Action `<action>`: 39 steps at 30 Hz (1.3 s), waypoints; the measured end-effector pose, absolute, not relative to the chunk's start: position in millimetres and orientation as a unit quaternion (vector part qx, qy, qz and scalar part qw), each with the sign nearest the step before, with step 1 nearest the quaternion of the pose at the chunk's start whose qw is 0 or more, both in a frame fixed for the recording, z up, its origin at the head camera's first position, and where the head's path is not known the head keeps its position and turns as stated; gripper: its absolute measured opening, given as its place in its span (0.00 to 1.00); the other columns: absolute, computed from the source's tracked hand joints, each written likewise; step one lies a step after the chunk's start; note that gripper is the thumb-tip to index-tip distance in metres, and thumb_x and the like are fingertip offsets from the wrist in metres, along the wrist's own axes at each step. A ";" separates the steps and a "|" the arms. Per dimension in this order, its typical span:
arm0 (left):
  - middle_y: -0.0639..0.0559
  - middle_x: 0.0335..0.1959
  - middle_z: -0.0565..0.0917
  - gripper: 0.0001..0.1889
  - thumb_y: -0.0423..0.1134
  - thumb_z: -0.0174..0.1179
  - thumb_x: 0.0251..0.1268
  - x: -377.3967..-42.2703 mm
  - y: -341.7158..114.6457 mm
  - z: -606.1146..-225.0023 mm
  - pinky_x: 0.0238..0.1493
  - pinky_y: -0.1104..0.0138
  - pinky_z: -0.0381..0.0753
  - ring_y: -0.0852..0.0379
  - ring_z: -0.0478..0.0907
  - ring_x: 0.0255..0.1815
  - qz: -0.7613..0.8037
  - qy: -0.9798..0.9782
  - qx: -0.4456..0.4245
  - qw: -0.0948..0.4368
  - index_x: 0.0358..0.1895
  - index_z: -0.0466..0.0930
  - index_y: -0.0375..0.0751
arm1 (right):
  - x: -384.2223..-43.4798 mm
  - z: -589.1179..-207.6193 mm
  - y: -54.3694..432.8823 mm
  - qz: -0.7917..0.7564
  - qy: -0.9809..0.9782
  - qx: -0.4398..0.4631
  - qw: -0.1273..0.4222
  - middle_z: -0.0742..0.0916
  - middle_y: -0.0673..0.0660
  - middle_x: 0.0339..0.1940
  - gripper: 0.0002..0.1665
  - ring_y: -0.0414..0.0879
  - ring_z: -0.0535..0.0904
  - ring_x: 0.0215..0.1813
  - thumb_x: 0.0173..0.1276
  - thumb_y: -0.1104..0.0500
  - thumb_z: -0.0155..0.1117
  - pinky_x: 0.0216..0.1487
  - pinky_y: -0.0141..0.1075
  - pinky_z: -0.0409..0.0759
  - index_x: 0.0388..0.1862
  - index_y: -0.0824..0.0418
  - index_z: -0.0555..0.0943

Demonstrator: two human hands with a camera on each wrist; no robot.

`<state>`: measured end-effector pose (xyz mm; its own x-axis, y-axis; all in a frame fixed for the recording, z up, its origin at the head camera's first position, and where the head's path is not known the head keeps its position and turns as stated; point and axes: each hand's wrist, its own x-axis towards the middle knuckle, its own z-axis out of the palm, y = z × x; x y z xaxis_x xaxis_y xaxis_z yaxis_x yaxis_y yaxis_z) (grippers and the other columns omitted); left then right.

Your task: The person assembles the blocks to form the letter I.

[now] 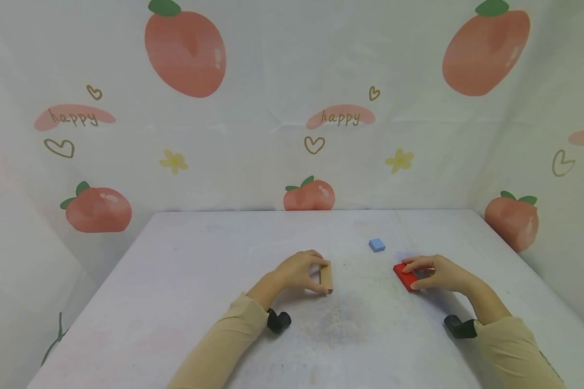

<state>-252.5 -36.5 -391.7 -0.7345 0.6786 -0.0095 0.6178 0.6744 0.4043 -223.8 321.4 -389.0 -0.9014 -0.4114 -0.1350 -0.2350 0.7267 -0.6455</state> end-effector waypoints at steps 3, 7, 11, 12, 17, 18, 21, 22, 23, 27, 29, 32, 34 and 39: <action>0.48 0.57 0.77 0.34 0.52 0.71 0.45 -253.3 -34.2 -392.0 0.61 0.63 0.72 0.52 0.74 0.59 0.188 0.913 0.355 0.080 0.59 0.76 0.45 | -223.5 -388.4 321.2 -0.323 0.920 -0.178 0.135 0.75 0.71 0.61 0.23 0.69 0.66 0.62 0.56 0.55 0.70 0.58 0.57 0.73 0.50 0.61 0.82; 0.48 0.57 0.77 0.34 0.52 0.72 0.45 -254.4 -31.6 -392.5 0.61 0.63 0.72 0.53 0.74 0.58 0.191 0.913 0.352 0.081 0.59 0.76 0.45 | -223.0 -387.1 320.5 -0.321 0.920 -0.182 0.132 0.75 0.71 0.61 0.22 0.69 0.66 0.62 0.56 0.55 0.70 0.58 0.58 0.72 0.50 0.62 0.82; 0.49 0.57 0.77 0.34 0.52 0.72 0.44 -255.4 -29.5 -393.2 0.61 0.63 0.72 0.53 0.75 0.58 0.190 0.915 0.348 0.080 0.58 0.77 0.45 | -222.4 -385.8 319.9 -0.321 0.920 -0.181 0.134 0.75 0.71 0.61 0.23 0.69 0.66 0.62 0.56 0.55 0.70 0.58 0.58 0.72 0.50 0.62 0.82; 0.49 0.57 0.77 0.34 0.52 0.72 0.44 -255.7 -29.0 -393.4 0.61 0.63 0.72 0.53 0.75 0.58 0.188 0.916 0.347 0.079 0.58 0.77 0.45 | -222.3 -385.7 319.8 -0.320 0.920 -0.180 0.135 0.75 0.71 0.61 0.23 0.69 0.66 0.62 0.56 0.55 0.70 0.58 0.58 0.72 0.50 0.62 0.82; 0.50 0.56 0.78 0.34 0.53 0.72 0.44 -256.6 -26.7 -394.9 0.60 0.64 0.73 0.54 0.75 0.57 0.179 0.919 0.345 0.071 0.58 0.77 0.46 | -222.4 -385.3 319.7 -0.320 0.921 -0.175 0.137 0.75 0.71 0.61 0.24 0.69 0.66 0.62 0.55 0.55 0.70 0.58 0.58 0.72 0.50 0.62 0.81; 0.50 0.56 0.78 0.34 0.53 0.72 0.44 -256.7 -26.2 -394.9 0.60 0.64 0.73 0.54 0.75 0.57 0.178 0.919 0.346 0.070 0.58 0.77 0.46 | -222.4 -385.3 319.7 -0.320 0.921 -0.175 0.137 0.75 0.71 0.61 0.24 0.69 0.66 0.62 0.55 0.55 0.70 0.58 0.58 0.73 0.51 0.62 0.81; 0.51 0.56 0.78 0.34 0.53 0.72 0.44 -256.6 -25.0 -395.0 0.60 0.65 0.73 0.55 0.75 0.57 0.174 0.919 0.346 0.068 0.58 0.77 0.47 | -222.4 -385.3 319.6 -0.321 0.920 -0.176 0.137 0.75 0.71 0.61 0.24 0.69 0.66 0.62 0.55 0.55 0.70 0.58 0.58 0.73 0.50 0.62 0.81; 0.51 0.56 0.78 0.34 0.53 0.72 0.44 -256.4 -24.6 -394.7 0.60 0.65 0.73 0.54 0.75 0.57 0.174 0.920 0.345 0.069 0.58 0.77 0.47 | -222.4 -385.3 319.6 -0.321 0.920 -0.176 0.137 0.75 0.71 0.61 0.24 0.69 0.66 0.62 0.55 0.55 0.70 0.58 0.58 0.73 0.50 0.62 0.81; 0.51 0.56 0.78 0.34 0.53 0.72 0.44 -256.3 -24.3 -394.6 0.59 0.65 0.73 0.54 0.75 0.57 0.172 0.920 0.345 0.068 0.58 0.77 0.47 | -222.5 -385.4 319.6 -0.322 0.920 -0.175 0.137 0.75 0.71 0.61 0.23 0.69 0.66 0.62 0.55 0.55 0.70 0.58 0.58 0.73 0.50 0.62 0.81; 0.51 0.56 0.78 0.34 0.53 0.72 0.43 -255.5 -23.6 -394.4 0.60 0.65 0.73 0.54 0.75 0.57 0.172 0.922 0.341 0.066 0.58 0.77 0.46 | -222.7 -385.8 320.0 -0.322 0.920 -0.176 0.137 0.75 0.71 0.61 0.23 0.69 0.65 0.62 0.55 0.55 0.70 0.58 0.57 0.73 0.50 0.62 0.81; 0.51 0.55 0.79 0.35 0.53 0.73 0.42 -255.1 -23.4 -394.5 0.59 0.66 0.73 0.54 0.76 0.56 0.174 0.922 0.339 0.064 0.58 0.77 0.46 | -222.9 -386.0 320.2 -0.322 0.920 -0.176 0.137 0.75 0.71 0.61 0.23 0.69 0.66 0.62 0.55 0.55 0.70 0.58 0.57 0.73 0.50 0.62 0.81; 0.52 0.55 0.79 0.35 0.53 0.73 0.41 -254.8 -23.3 -395.0 0.59 0.65 0.73 0.55 0.76 0.56 0.182 0.923 0.333 0.066 0.58 0.77 0.46 | -222.9 -386.3 320.3 -0.322 0.920 -0.176 0.137 0.75 0.71 0.61 0.23 0.69 0.66 0.62 0.55 0.55 0.70 0.57 0.57 0.74 0.50 0.62 0.81; 0.52 0.55 0.79 0.35 0.52 0.74 0.41 -254.6 -23.2 -395.1 0.59 0.65 0.73 0.54 0.75 0.56 0.187 0.923 0.329 0.068 0.58 0.77 0.46 | -222.8 -386.2 320.2 -0.323 0.920 -0.175 0.138 0.75 0.71 0.61 0.24 0.69 0.66 0.62 0.55 0.55 0.70 0.57 0.57 0.74 0.51 0.62 0.81; 0.52 0.56 0.78 0.36 0.52 0.74 0.41 -253.9 -23.0 -395.3 0.60 0.63 0.73 0.54 0.75 0.57 0.190 0.924 0.323 0.074 0.59 0.76 0.46 | -222.4 -386.2 319.7 -0.325 0.920 -0.169 0.141 0.75 0.71 0.62 0.24 0.69 0.66 0.62 0.55 0.55 0.70 0.56 0.56 0.75 0.51 0.62 0.81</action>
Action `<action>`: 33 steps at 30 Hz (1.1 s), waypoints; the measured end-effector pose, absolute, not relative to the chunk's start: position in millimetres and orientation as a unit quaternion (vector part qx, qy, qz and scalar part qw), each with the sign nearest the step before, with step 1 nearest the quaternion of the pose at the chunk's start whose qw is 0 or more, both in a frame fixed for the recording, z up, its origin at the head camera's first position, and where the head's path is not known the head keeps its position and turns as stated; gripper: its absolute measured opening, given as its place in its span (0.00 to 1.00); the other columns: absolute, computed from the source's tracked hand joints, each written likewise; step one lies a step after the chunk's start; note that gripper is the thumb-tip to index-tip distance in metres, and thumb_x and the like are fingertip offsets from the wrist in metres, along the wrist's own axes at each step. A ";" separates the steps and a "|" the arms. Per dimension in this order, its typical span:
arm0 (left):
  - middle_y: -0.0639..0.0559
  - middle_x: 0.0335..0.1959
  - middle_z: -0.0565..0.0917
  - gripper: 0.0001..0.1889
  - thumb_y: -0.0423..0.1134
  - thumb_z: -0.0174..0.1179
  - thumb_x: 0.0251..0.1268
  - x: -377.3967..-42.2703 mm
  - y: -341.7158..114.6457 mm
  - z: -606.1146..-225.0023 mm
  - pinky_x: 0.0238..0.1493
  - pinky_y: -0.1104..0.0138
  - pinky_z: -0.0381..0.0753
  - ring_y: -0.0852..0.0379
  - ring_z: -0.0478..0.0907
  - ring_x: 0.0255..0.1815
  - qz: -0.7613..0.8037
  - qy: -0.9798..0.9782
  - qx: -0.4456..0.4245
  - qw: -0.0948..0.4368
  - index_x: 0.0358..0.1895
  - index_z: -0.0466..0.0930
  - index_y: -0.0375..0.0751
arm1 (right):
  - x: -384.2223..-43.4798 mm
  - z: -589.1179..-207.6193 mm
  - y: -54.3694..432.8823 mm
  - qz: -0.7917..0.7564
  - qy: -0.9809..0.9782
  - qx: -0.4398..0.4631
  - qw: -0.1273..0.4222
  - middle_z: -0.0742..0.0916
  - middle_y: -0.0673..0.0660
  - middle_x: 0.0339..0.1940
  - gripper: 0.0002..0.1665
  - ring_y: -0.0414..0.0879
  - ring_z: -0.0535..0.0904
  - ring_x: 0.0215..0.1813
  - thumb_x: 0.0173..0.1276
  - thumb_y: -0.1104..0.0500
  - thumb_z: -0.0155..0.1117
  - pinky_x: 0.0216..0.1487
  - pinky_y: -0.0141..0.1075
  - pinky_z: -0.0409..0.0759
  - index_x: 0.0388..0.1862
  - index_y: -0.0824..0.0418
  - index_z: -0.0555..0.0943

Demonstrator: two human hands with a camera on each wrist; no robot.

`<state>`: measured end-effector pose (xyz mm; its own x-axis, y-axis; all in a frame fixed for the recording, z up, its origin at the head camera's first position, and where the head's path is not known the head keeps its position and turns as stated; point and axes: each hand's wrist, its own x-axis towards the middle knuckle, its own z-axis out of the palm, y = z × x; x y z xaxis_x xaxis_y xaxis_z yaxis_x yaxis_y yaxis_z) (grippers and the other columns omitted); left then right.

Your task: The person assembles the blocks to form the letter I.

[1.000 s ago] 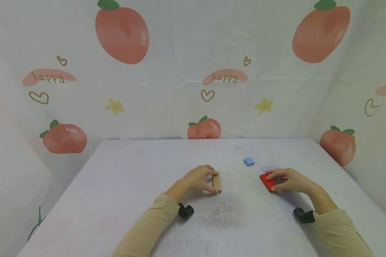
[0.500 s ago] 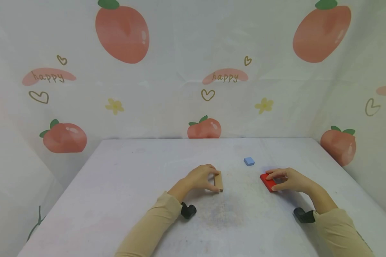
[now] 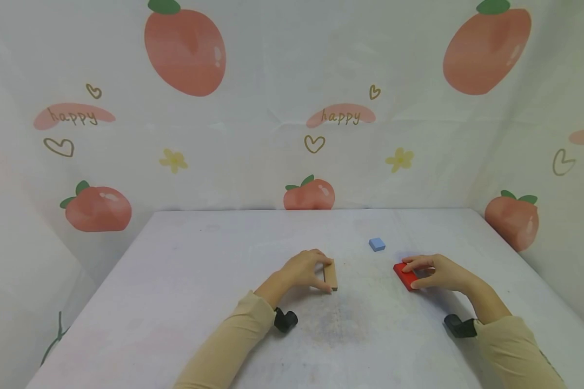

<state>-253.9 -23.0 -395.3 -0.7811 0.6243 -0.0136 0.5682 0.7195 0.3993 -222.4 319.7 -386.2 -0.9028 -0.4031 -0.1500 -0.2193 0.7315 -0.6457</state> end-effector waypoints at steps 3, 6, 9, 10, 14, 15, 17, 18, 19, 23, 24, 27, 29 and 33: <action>0.52 0.57 0.78 0.36 0.52 0.73 0.41 -253.0 -23.2 -394.7 0.60 0.63 0.73 0.53 0.74 0.57 0.190 0.925 0.321 0.077 0.59 0.76 0.47 | -222.3 -386.5 319.4 -0.323 0.921 -0.168 0.140 0.75 0.71 0.62 0.24 0.69 0.66 0.62 0.55 0.55 0.70 0.56 0.57 0.74 0.51 0.62 0.81; 0.51 0.57 0.77 0.36 0.52 0.73 0.42 -251.6 -23.4 -393.6 0.60 0.63 0.73 0.53 0.74 0.57 0.189 0.925 0.321 0.078 0.60 0.76 0.47 | -222.0 -387.0 319.6 -0.319 0.922 -0.173 0.135 0.75 0.71 0.61 0.24 0.69 0.66 0.62 0.55 0.55 0.70 0.57 0.57 0.74 0.51 0.62 0.81; 0.51 0.57 0.77 0.36 0.53 0.72 0.43 -249.7 -23.8 -392.4 0.60 0.63 0.73 0.54 0.74 0.58 0.192 0.925 0.319 0.080 0.60 0.75 0.46 | -221.9 -387.4 320.0 -0.317 0.923 -0.177 0.131 0.75 0.71 0.61 0.23 0.69 0.66 0.62 0.56 0.55 0.70 0.57 0.58 0.73 0.50 0.62 0.82; 0.51 0.57 0.76 0.35 0.54 0.71 0.44 -249.2 -23.9 -391.9 0.61 0.62 0.73 0.53 0.74 0.59 0.192 0.925 0.317 0.081 0.60 0.75 0.46 | -221.9 -387.6 320.2 -0.317 0.922 -0.178 0.130 0.75 0.71 0.61 0.23 0.69 0.66 0.62 0.56 0.55 0.70 0.57 0.58 0.73 0.50 0.62 0.82; 0.49 0.58 0.76 0.31 0.55 0.67 0.51 -246.6 -25.2 -390.8 0.61 0.61 0.72 0.53 0.73 0.60 0.187 0.927 0.316 0.075 0.59 0.76 0.46 | -222.4 -388.2 320.8 -0.318 0.922 -0.180 0.129 0.76 0.71 0.61 0.22 0.69 0.66 0.62 0.56 0.55 0.69 0.57 0.58 0.73 0.50 0.62 0.82; 0.49 0.58 0.76 0.29 0.54 0.66 0.53 -246.1 -25.5 -390.6 0.61 0.61 0.72 0.53 0.73 0.60 0.184 0.928 0.317 0.072 0.58 0.77 0.46 | -222.5 -388.3 320.9 -0.318 0.922 -0.180 0.128 0.76 0.71 0.61 0.22 0.69 0.66 0.62 0.56 0.56 0.69 0.57 0.58 0.73 0.49 0.62 0.82; 0.50 0.57 0.78 0.26 0.53 0.65 0.55 -244.8 -26.0 -390.5 0.60 0.62 0.73 0.53 0.74 0.59 0.181 0.928 0.321 0.061 0.57 0.78 0.46 | -222.5 -388.4 321.1 -0.319 0.922 -0.179 0.128 0.76 0.70 0.61 0.22 0.69 0.67 0.62 0.56 0.56 0.70 0.57 0.58 0.74 0.49 0.61 0.82; 0.50 0.56 0.78 0.25 0.52 0.65 0.55 -244.5 -26.1 -390.4 0.60 0.62 0.73 0.53 0.75 0.58 0.181 0.927 0.323 0.054 0.56 0.78 0.46 | -222.5 -388.4 321.2 -0.319 0.922 -0.177 0.129 0.76 0.70 0.61 0.22 0.68 0.67 0.62 0.55 0.56 0.70 0.56 0.57 0.74 0.49 0.61 0.82; 0.51 0.55 0.79 0.24 0.51 0.65 0.55 -244.1 -26.1 -390.4 0.59 0.62 0.74 0.53 0.76 0.57 0.182 0.927 0.325 0.047 0.54 0.80 0.46 | -222.5 -388.5 321.0 -0.320 0.922 -0.175 0.129 0.76 0.70 0.61 0.22 0.68 0.67 0.62 0.55 0.55 0.70 0.56 0.57 0.74 0.49 0.61 0.82; 0.52 0.51 0.83 0.18 0.48 0.67 0.53 -243.0 -25.8 -389.9 0.57 0.63 0.75 0.54 0.78 0.55 0.193 0.922 0.334 0.032 0.47 0.84 0.46 | -222.3 -389.0 320.5 -0.324 0.922 -0.167 0.133 0.75 0.70 0.61 0.23 0.68 0.67 0.61 0.55 0.55 0.71 0.55 0.56 0.76 0.50 0.61 0.82; 0.52 0.50 0.83 0.16 0.47 0.67 0.53 -242.8 -25.5 -389.7 0.57 0.63 0.75 0.54 0.78 0.55 0.196 0.921 0.335 0.032 0.45 0.84 0.45 | -222.4 -389.3 320.4 -0.323 0.922 -0.167 0.134 0.75 0.70 0.61 0.23 0.68 0.67 0.62 0.55 0.54 0.70 0.55 0.56 0.75 0.50 0.61 0.82; 0.52 0.51 0.83 0.15 0.47 0.66 0.54 -242.2 -24.7 -389.2 0.58 0.63 0.74 0.55 0.78 0.56 0.197 0.923 0.328 0.039 0.43 0.85 0.46 | -222.8 -390.3 321.0 -0.321 0.922 -0.170 0.133 0.75 0.70 0.61 0.23 0.69 0.66 0.62 0.55 0.55 0.70 0.56 0.57 0.75 0.50 0.61 0.82; 0.53 0.51 0.83 0.15 0.47 0.66 0.54 -242.1 -23.9 -389.4 0.59 0.63 0.74 0.55 0.77 0.56 0.196 0.926 0.319 0.045 0.45 0.85 0.46 | -223.2 -390.6 321.7 -0.317 0.923 -0.177 0.128 0.75 0.70 0.61 0.23 0.69 0.66 0.62 0.56 0.55 0.70 0.56 0.57 0.74 0.50 0.61 0.82; 0.54 0.53 0.82 0.16 0.47 0.66 0.55 -241.3 -22.3 -389.2 0.59 0.63 0.73 0.55 0.77 0.58 0.195 0.931 0.303 0.056 0.46 0.85 0.47 | -223.7 -390.1 322.3 -0.312 0.923 -0.191 0.121 0.76 0.71 0.60 0.22 0.69 0.67 0.61 0.56 0.56 0.69 0.57 0.58 0.73 0.49 0.62 0.82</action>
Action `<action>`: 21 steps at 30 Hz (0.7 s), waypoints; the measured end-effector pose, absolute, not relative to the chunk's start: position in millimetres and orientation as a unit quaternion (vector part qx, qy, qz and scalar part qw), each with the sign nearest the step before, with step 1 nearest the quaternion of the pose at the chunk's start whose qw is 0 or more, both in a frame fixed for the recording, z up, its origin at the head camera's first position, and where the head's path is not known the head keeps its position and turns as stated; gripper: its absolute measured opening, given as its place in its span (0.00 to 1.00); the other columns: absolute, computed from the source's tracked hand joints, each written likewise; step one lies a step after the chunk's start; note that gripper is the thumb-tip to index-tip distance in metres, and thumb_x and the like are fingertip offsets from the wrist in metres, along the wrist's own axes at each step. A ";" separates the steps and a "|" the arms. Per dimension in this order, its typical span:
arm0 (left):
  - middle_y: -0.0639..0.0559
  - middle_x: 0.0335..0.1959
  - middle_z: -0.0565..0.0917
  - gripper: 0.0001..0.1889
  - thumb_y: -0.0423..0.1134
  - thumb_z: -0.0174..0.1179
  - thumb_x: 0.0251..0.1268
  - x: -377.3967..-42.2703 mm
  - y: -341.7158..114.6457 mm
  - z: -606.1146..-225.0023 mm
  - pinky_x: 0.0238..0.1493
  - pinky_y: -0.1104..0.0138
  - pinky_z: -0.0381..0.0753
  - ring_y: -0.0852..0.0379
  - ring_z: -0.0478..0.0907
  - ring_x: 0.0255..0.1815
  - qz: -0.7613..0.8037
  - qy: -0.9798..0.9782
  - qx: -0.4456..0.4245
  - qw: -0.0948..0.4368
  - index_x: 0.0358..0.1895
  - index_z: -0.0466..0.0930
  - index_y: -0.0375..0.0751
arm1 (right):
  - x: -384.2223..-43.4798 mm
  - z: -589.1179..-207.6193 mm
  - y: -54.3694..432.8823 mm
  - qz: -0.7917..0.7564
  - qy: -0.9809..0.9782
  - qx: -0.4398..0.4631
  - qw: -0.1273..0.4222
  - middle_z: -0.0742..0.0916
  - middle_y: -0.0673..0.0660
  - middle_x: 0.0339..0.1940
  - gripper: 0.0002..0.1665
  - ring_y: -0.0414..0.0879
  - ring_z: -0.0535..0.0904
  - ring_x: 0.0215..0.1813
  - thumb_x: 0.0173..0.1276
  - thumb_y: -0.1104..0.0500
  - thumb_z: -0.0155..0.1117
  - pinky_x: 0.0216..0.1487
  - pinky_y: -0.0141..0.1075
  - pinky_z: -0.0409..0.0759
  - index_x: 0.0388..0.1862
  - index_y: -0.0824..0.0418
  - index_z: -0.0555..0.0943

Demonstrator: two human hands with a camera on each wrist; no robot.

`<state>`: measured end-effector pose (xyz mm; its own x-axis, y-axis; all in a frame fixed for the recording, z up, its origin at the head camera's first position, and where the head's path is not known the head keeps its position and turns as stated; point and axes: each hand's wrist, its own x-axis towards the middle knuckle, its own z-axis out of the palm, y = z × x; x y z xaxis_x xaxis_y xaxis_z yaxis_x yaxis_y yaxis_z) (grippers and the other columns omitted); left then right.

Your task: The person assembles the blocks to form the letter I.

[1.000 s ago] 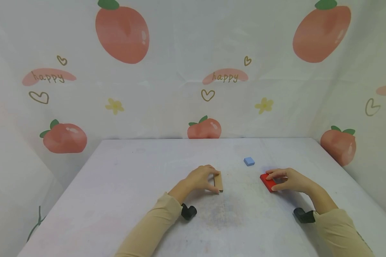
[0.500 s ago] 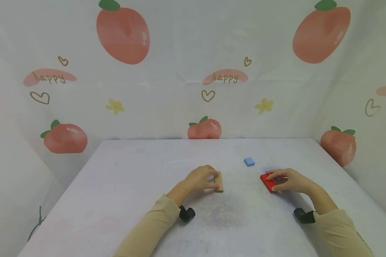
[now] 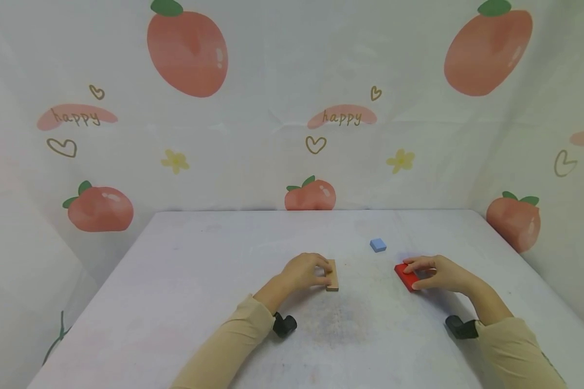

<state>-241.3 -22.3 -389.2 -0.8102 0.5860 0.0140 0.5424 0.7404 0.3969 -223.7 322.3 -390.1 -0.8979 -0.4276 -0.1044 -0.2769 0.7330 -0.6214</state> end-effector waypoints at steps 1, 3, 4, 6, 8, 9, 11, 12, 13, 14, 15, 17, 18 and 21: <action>0.54 0.53 0.82 0.16 0.47 0.66 0.55 -241.1 -22.0 -389.3 0.60 0.63 0.73 0.55 0.76 0.58 0.195 0.932 0.299 0.058 0.46 0.85 0.47 | -223.8 -389.8 322.2 -0.312 0.922 -0.193 0.121 0.76 0.71 0.60 0.22 0.69 0.67 0.61 0.56 0.56 0.69 0.57 0.58 0.73 0.49 0.62 0.82; 0.54 0.53 0.82 0.16 0.47 0.66 0.55 -240.9 -21.6 -389.4 0.60 0.63 0.73 0.55 0.76 0.59 0.193 0.934 0.294 0.060 0.46 0.85 0.48 | -223.8 -389.1 321.9 -0.313 0.921 -0.195 0.121 0.76 0.71 0.60 0.22 0.69 0.67 0.61 0.56 0.56 0.69 0.57 0.58 0.73 0.49 0.62 0.82; 0.54 0.54 0.82 0.16 0.47 0.66 0.55 -240.7 -21.4 -389.5 0.60 0.63 0.73 0.55 0.76 0.59 0.194 0.935 0.292 0.061 0.47 0.85 0.48 | -223.9 -388.8 321.8 -0.314 0.921 -0.194 0.122 0.76 0.71 0.60 0.21 0.69 0.67 0.61 0.56 0.56 0.69 0.57 0.58 0.73 0.49 0.62 0.82; 0.53 0.54 0.82 0.16 0.47 0.65 0.56 -240.6 -20.9 -389.9 0.61 0.63 0.73 0.55 0.76 0.59 0.193 0.936 0.288 0.063 0.47 0.85 0.48 | -223.7 -388.2 321.5 -0.316 0.921 -0.193 0.124 0.76 0.71 0.61 0.21 0.69 0.66 0.62 0.56 0.56 0.69 0.57 0.59 0.73 0.49 0.61 0.82; 0.53 0.54 0.82 0.16 0.47 0.65 0.56 -240.5 -20.4 -390.2 0.61 0.63 0.72 0.55 0.75 0.60 0.191 0.937 0.285 0.064 0.47 0.85 0.48 | -223.6 -387.9 321.3 -0.317 0.921 -0.189 0.127 0.75 0.71 0.61 0.21 0.69 0.65 0.62 0.56 0.55 0.69 0.58 0.59 0.72 0.49 0.60 0.82; 0.53 0.55 0.81 0.16 0.47 0.65 0.56 -240.4 -20.2 -390.2 0.61 0.63 0.72 0.55 0.75 0.60 0.190 0.938 0.284 0.064 0.47 0.85 0.48 | -223.6 -387.8 321.2 -0.317 0.921 -0.187 0.127 0.75 0.71 0.61 0.21 0.69 0.65 0.63 0.56 0.55 0.69 0.58 0.59 0.72 0.49 0.60 0.82; 0.54 0.55 0.81 0.16 0.48 0.65 0.56 -240.0 -19.7 -390.4 0.61 0.64 0.72 0.55 0.75 0.60 0.185 0.939 0.283 0.062 0.47 0.85 0.49 | -223.6 -387.8 321.1 -0.317 0.921 -0.185 0.129 0.75 0.71 0.61 0.22 0.70 0.65 0.63 0.56 0.55 0.69 0.58 0.59 0.72 0.50 0.60 0.82; 0.54 0.55 0.81 0.16 0.48 0.65 0.56 -239.9 -19.6 -390.3 0.61 0.64 0.73 0.55 0.75 0.60 0.183 0.940 0.282 0.061 0.47 0.85 0.49 | -223.7 -388.0 321.0 -0.318 0.921 -0.184 0.130 0.75 0.70 0.61 0.22 0.69 0.65 0.63 0.56 0.55 0.69 0.58 0.59 0.72 0.50 0.60 0.82; 0.54 0.55 0.81 0.16 0.48 0.65 0.56 -239.8 -19.5 -390.1 0.61 0.64 0.73 0.55 0.75 0.60 0.182 0.940 0.281 0.060 0.47 0.85 0.49 | -223.8 -388.1 321.0 -0.318 0.921 -0.184 0.130 0.75 0.70 0.61 0.22 0.69 0.65 0.63 0.56 0.55 0.69 0.58 0.58 0.72 0.50 0.60 0.82; 0.55 0.55 0.81 0.16 0.48 0.65 0.56 -239.7 -19.3 -389.9 0.60 0.64 0.73 0.55 0.76 0.60 0.181 0.941 0.279 0.061 0.47 0.85 0.49 | -223.8 -388.0 320.8 -0.317 0.921 -0.185 0.130 0.76 0.70 0.61 0.22 0.69 0.65 0.63 0.56 0.55 0.69 0.58 0.58 0.73 0.50 0.61 0.82; 0.55 0.54 0.82 0.16 0.48 0.65 0.55 -239.7 -19.2 -389.8 0.60 0.64 0.73 0.55 0.76 0.59 0.179 0.941 0.279 0.059 0.47 0.85 0.49 | -223.9 -387.9 320.7 -0.317 0.921 -0.185 0.130 0.76 0.70 0.61 0.22 0.69 0.66 0.62 0.56 0.56 0.69 0.57 0.58 0.73 0.50 0.61 0.82; 0.55 0.54 0.82 0.16 0.48 0.66 0.55 -239.9 -19.0 -389.6 0.60 0.64 0.73 0.55 0.76 0.59 0.179 0.941 0.279 0.059 0.47 0.85 0.49 | -223.9 -387.6 320.3 -0.317 0.921 -0.187 0.129 0.76 0.70 0.61 0.22 0.69 0.66 0.62 0.56 0.56 0.69 0.57 0.58 0.73 0.49 0.61 0.82; 0.55 0.55 0.82 0.16 0.47 0.66 0.55 -240.0 -19.0 -389.4 0.60 0.64 0.73 0.55 0.76 0.59 0.182 0.941 0.279 0.060 0.47 0.85 0.49 | -223.7 -387.1 320.1 -0.316 0.921 -0.187 0.130 0.76 0.70 0.60 0.21 0.69 0.66 0.62 0.56 0.56 0.69 0.57 0.57 0.74 0.49 0.61 0.82; 0.55 0.54 0.82 0.15 0.48 0.66 0.55 -240.7 -18.9 -389.5 0.60 0.65 0.73 0.56 0.76 0.59 0.180 0.941 0.282 0.058 0.46 0.85 0.49 | -223.2 -385.2 319.8 -0.314 0.921 -0.188 0.130 0.76 0.70 0.60 0.21 0.68 0.67 0.61 0.56 0.56 0.70 0.56 0.57 0.75 0.49 0.61 0.82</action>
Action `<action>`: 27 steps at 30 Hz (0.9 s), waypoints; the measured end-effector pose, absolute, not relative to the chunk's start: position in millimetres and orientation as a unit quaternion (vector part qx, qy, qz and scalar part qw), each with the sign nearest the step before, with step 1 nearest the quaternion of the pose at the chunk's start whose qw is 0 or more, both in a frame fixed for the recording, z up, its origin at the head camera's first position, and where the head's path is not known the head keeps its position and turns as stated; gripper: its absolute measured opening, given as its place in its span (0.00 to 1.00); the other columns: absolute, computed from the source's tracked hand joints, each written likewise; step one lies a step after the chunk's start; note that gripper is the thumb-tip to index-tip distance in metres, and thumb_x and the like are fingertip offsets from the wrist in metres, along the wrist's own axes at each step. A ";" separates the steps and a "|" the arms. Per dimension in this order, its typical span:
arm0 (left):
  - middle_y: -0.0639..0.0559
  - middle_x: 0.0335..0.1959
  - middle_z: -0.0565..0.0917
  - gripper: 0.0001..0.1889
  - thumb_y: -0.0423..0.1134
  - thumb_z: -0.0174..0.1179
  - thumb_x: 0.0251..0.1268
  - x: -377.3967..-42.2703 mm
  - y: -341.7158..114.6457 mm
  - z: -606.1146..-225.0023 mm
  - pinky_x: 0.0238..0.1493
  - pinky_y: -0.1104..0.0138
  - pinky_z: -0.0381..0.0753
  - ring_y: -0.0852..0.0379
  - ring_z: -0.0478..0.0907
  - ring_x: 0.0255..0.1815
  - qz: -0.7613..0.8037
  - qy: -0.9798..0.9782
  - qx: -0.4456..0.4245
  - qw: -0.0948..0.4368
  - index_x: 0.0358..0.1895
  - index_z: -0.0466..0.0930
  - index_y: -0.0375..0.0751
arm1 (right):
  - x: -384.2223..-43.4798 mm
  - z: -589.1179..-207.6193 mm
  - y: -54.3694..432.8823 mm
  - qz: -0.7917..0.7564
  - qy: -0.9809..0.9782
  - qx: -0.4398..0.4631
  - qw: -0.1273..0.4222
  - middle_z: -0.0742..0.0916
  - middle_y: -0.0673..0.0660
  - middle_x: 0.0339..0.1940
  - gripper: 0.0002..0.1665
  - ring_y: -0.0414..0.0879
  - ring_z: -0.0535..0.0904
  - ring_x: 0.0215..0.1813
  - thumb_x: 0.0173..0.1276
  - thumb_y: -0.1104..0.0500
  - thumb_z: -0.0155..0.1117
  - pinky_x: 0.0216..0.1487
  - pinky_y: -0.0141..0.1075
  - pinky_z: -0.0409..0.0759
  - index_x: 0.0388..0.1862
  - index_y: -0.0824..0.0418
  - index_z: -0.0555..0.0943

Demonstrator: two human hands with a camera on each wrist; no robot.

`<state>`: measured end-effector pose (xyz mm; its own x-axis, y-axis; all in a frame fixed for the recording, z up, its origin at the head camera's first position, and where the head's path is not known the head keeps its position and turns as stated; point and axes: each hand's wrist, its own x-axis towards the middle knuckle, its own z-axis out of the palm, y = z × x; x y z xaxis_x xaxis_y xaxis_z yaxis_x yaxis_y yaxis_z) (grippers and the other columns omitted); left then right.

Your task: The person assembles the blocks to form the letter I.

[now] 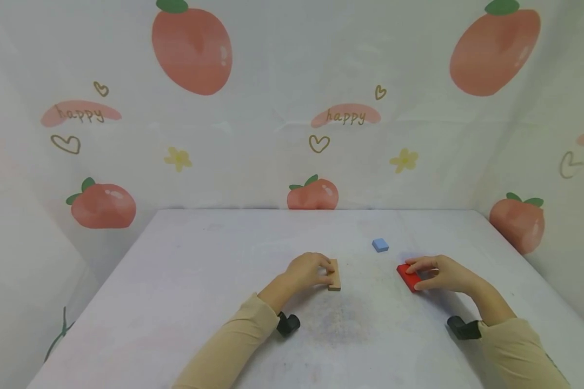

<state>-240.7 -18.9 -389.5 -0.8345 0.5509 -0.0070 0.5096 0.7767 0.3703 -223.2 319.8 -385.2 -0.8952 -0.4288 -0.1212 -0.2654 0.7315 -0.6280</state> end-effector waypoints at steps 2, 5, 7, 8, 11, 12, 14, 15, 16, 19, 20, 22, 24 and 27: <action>0.55 0.54 0.82 0.15 0.48 0.66 0.55 -241.2 -18.7 -389.6 0.60 0.65 0.73 0.56 0.76 0.59 0.179 0.940 0.283 0.057 0.46 0.85 0.49 | -222.8 -383.7 320.3 -0.314 0.922 -0.186 0.128 0.76 0.70 0.60 0.21 0.68 0.68 0.61 0.56 0.56 0.70 0.56 0.56 0.75 0.49 0.60 0.82; 0.55 0.55 0.82 0.15 0.48 0.66 0.54 -241.6 -18.7 -389.6 0.60 0.65 0.73 0.56 0.76 0.60 0.179 0.940 0.283 0.058 0.46 0.85 0.50 | -222.6 -381.7 321.9 -0.311 0.924 -0.183 0.127 0.75 0.71 0.61 0.24 0.67 0.71 0.59 0.56 0.55 0.69 0.56 0.57 0.75 0.52 0.62 0.80; 0.55 0.55 0.82 0.15 0.48 0.66 0.54 -241.7 -18.7 -389.9 0.59 0.65 0.74 0.55 0.76 0.59 0.178 0.941 0.283 0.058 0.46 0.85 0.50 | -222.7 -380.9 323.2 -0.309 0.926 -0.174 0.130 0.75 0.71 0.61 0.28 0.66 0.73 0.58 0.56 0.55 0.69 0.56 0.56 0.75 0.55 0.62 0.78; 0.55 0.54 0.82 0.15 0.48 0.66 0.54 -241.9 -18.7 -390.0 0.59 0.65 0.74 0.55 0.76 0.59 0.178 0.941 0.284 0.058 0.45 0.86 0.50 | -222.8 -380.6 323.9 -0.307 0.927 -0.167 0.133 0.74 0.71 0.62 0.30 0.65 0.74 0.57 0.56 0.55 0.70 0.55 0.56 0.75 0.57 0.62 0.77; 0.55 0.55 0.82 0.16 0.48 0.66 0.54 -241.9 -18.6 -389.8 0.59 0.64 0.74 0.55 0.76 0.59 0.181 0.940 0.283 0.060 0.45 0.86 0.49 | -223.1 -380.3 325.1 -0.304 0.929 -0.150 0.148 0.74 0.72 0.61 0.36 0.65 0.75 0.55 0.54 0.54 0.71 0.51 0.55 0.78 0.61 0.64 0.72; 0.55 0.55 0.82 0.16 0.48 0.66 0.54 -241.7 -18.6 -389.6 0.60 0.64 0.73 0.55 0.76 0.59 0.182 0.940 0.283 0.061 0.46 0.85 0.49 | -223.2 -380.4 325.2 -0.304 0.929 -0.146 0.152 0.74 0.72 0.60 0.37 0.64 0.75 0.55 0.54 0.55 0.71 0.50 0.54 0.79 0.62 0.64 0.71; 0.55 0.55 0.82 0.16 0.48 0.66 0.54 -241.6 -18.6 -389.2 0.60 0.64 0.73 0.55 0.76 0.59 0.183 0.940 0.282 0.061 0.45 0.86 0.49 | -223.8 -380.9 325.0 -0.299 0.930 -0.146 0.156 0.74 0.72 0.59 0.39 0.63 0.75 0.53 0.53 0.55 0.72 0.47 0.52 0.80 0.62 0.64 0.70; 0.55 0.55 0.82 0.16 0.47 0.66 0.54 -241.4 -18.5 -388.9 0.60 0.64 0.73 0.55 0.76 0.59 0.184 0.940 0.281 0.062 0.45 0.85 0.49 | -224.1 -381.3 324.7 -0.295 0.931 -0.147 0.156 0.75 0.72 0.58 0.39 0.62 0.75 0.53 0.52 0.55 0.72 0.46 0.51 0.81 0.62 0.65 0.70; 0.55 0.55 0.82 0.16 0.47 0.66 0.54 -241.4 -18.5 -388.7 0.60 0.64 0.73 0.55 0.76 0.59 0.184 0.940 0.281 0.062 0.45 0.85 0.49 | -224.3 -381.6 324.5 -0.293 0.931 -0.149 0.157 0.75 0.71 0.57 0.39 0.61 0.75 0.52 0.52 0.56 0.72 0.45 0.51 0.81 0.62 0.65 0.70; 0.55 0.54 0.82 0.16 0.47 0.66 0.54 -240.9 -18.5 -388.3 0.60 0.64 0.73 0.55 0.76 0.59 0.181 0.940 0.282 0.061 0.45 0.85 0.49 | -224.6 -382.2 323.6 -0.288 0.932 -0.153 0.156 0.77 0.70 0.55 0.39 0.59 0.75 0.51 0.50 0.56 0.73 0.45 0.50 0.80 0.61 0.64 0.71; 0.55 0.54 0.82 0.16 0.47 0.66 0.54 -240.8 -18.5 -388.2 0.60 0.64 0.73 0.55 0.76 0.59 0.181 0.940 0.283 0.062 0.46 0.85 0.48 | -224.7 -382.5 323.5 -0.287 0.933 -0.153 0.157 0.77 0.69 0.55 0.39 0.59 0.75 0.51 0.50 0.57 0.73 0.44 0.50 0.80 0.61 0.64 0.71; 0.54 0.54 0.82 0.16 0.47 0.66 0.54 -240.6 -18.4 -388.2 0.60 0.64 0.73 0.55 0.76 0.59 0.180 0.940 0.284 0.062 0.46 0.85 0.48 | -224.3 -382.4 322.8 -0.288 0.931 -0.157 0.158 0.77 0.68 0.54 0.39 0.59 0.74 0.51 0.50 0.57 0.73 0.45 0.50 0.80 0.61 0.65 0.71; 0.54 0.54 0.82 0.16 0.47 0.66 0.54 -240.2 -18.5 -388.3 0.60 0.64 0.73 0.55 0.76 0.59 0.180 0.940 0.285 0.062 0.46 0.85 0.48 | -224.3 -382.8 322.6 -0.288 0.930 -0.162 0.157 0.78 0.68 0.53 0.38 0.59 0.74 0.51 0.49 0.58 0.73 0.45 0.50 0.79 0.60 0.65 0.72; 0.54 0.55 0.82 0.16 0.47 0.66 0.54 -239.9 -18.7 -388.6 0.60 0.64 0.73 0.56 0.75 0.60 0.182 0.939 0.285 0.062 0.46 0.85 0.48 | -224.8 -384.1 322.9 -0.287 0.930 -0.167 0.156 0.78 0.68 0.52 0.38 0.59 0.74 0.51 0.49 0.58 0.73 0.45 0.50 0.79 0.60 0.66 0.72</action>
<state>-239.9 -18.7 -388.6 -0.8302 0.5573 -0.0129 0.5123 0.7719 0.3765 -224.8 322.9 -384.1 -0.8960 -0.3993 -0.1940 -0.2202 0.7793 -0.5867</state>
